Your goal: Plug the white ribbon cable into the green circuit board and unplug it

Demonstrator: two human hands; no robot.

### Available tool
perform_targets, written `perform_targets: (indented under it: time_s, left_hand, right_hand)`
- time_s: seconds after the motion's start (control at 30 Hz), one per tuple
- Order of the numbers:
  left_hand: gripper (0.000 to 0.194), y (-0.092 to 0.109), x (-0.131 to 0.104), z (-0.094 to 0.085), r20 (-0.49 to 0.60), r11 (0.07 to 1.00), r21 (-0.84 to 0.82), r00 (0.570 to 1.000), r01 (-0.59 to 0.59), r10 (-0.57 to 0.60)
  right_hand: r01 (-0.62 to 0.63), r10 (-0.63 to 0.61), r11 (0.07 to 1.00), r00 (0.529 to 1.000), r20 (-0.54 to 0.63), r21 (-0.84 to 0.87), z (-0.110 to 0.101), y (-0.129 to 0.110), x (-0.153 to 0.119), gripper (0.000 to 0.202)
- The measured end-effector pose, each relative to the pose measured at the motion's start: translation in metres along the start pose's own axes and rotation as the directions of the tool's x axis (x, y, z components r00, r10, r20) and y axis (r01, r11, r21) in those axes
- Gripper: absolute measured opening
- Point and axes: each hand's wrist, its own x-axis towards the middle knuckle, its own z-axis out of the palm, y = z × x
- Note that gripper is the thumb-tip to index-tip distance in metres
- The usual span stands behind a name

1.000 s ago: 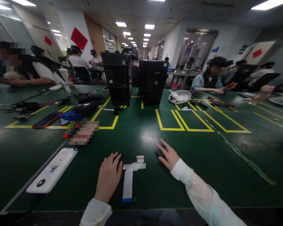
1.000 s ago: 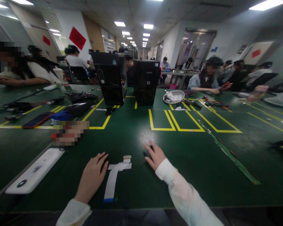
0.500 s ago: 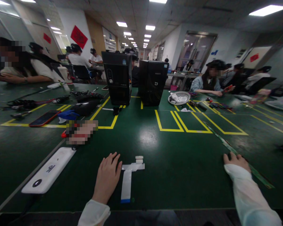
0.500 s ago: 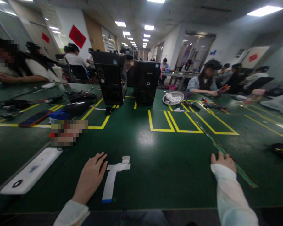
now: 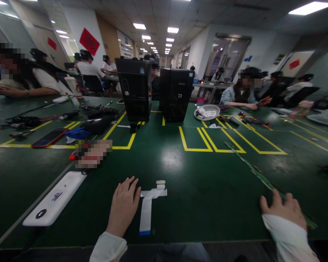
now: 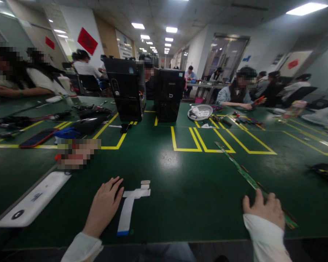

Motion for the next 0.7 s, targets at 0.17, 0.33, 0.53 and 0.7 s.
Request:
perform_targets:
  time_s: [0.17,0.33,0.53,0.7]
  left_hand:
    - [0.045,0.000,0.001,0.001,-0.023,1.000,0.024,1.000,-0.013,0.013]
    - [0.046,-0.001,0.001,0.001,-0.003,1.000,0.023,1.000,-0.014,0.015]
    - [0.047,0.000,0.001,0.000,0.004,1.000,0.010,1.000,-0.012,0.012]
    - [0.048,0.000,0.001,0.000,-0.001,1.000,0.005,1.000,-0.006,0.006]
  right_hand:
    - [-0.278,0.278,0.960,0.961,0.011,0.027,-0.013,-0.003,-0.012,0.077]
    - [-0.350,0.350,0.937,0.933,0.089,-0.015,0.004,0.022,0.019,0.076]
    - [-0.271,0.265,0.963,0.950,0.167,0.010,0.021,0.048,0.075,0.076]
    - [-0.120,0.121,0.993,0.962,0.243,-0.019,0.026,0.049,0.100,0.078]
